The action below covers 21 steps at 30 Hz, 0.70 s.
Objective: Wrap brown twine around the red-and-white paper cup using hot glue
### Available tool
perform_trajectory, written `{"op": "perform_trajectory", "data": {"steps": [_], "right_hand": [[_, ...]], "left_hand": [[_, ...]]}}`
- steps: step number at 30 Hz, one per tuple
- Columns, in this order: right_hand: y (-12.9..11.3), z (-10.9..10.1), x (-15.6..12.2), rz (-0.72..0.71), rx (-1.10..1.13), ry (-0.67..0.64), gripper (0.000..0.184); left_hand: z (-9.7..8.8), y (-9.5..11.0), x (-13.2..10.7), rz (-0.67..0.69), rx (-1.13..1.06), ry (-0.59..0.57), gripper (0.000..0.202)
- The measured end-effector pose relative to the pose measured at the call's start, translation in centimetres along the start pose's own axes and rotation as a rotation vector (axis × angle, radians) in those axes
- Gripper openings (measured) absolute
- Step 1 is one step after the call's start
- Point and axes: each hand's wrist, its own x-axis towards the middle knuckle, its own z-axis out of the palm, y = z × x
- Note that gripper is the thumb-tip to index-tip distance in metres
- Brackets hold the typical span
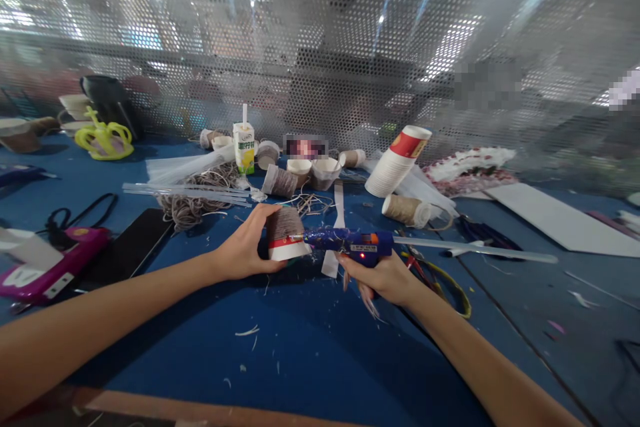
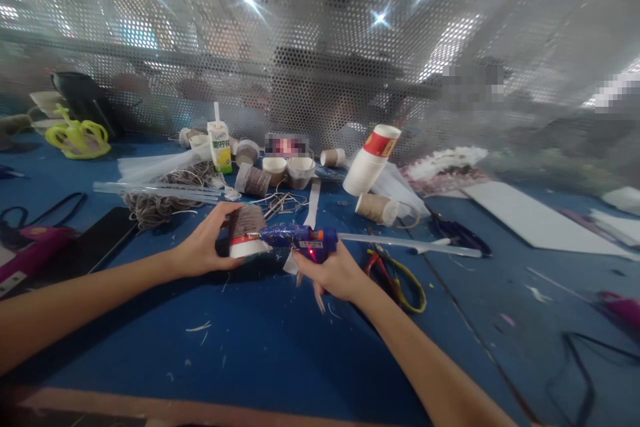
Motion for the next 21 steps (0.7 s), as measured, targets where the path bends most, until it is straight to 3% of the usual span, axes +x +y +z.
{"op": "perform_trajectory", "data": {"steps": [21], "right_hand": [[0.08,-0.65,0.16,-0.088,-0.041,0.013,0.037]], "left_hand": [[0.23,-0.10,-0.16,0.015,-0.035,0.041,0.078]]}}
